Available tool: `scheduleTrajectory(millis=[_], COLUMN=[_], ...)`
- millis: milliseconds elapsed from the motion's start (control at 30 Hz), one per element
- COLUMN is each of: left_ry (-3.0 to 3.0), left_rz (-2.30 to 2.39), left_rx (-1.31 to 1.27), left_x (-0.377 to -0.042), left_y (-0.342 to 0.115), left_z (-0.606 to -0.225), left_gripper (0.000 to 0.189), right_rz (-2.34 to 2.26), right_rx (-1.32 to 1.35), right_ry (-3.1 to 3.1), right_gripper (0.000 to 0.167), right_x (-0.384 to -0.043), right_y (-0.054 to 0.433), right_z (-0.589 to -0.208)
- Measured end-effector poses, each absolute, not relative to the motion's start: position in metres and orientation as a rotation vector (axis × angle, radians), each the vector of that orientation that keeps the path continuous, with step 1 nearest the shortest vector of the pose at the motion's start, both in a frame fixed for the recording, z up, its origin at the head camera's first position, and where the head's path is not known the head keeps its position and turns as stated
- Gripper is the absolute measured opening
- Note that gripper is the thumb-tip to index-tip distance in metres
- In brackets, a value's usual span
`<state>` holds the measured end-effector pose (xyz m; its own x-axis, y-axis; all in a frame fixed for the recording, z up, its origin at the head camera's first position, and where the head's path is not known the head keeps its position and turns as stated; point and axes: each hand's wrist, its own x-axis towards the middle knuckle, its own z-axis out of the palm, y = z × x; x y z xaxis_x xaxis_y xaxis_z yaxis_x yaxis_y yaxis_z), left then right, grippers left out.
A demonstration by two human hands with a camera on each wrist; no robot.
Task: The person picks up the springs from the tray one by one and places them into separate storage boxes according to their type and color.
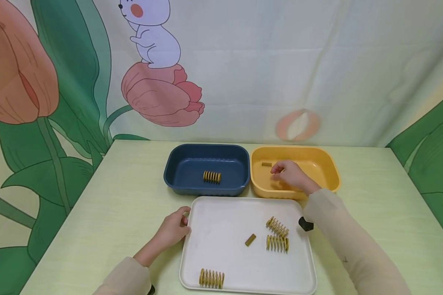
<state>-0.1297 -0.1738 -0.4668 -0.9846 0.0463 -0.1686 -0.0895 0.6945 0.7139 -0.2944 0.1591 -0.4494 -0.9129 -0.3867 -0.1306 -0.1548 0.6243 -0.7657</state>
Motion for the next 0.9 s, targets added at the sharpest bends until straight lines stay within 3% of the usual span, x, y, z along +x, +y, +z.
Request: scheduleTrajectory(millis=[900], left_ry=[2.739], left_rz=[1.154], left_rx=[-0.039], left_x=[-0.131], left_y=[-0.173], left_z=[-0.468], left_gripper=[0.046], right_rz=[-1.168], right_rx=[-0.517], right_ry=[2.536], right_gripper=[0.015], right_x=[-0.273], right_y=[0.162], right_z=[-0.435])
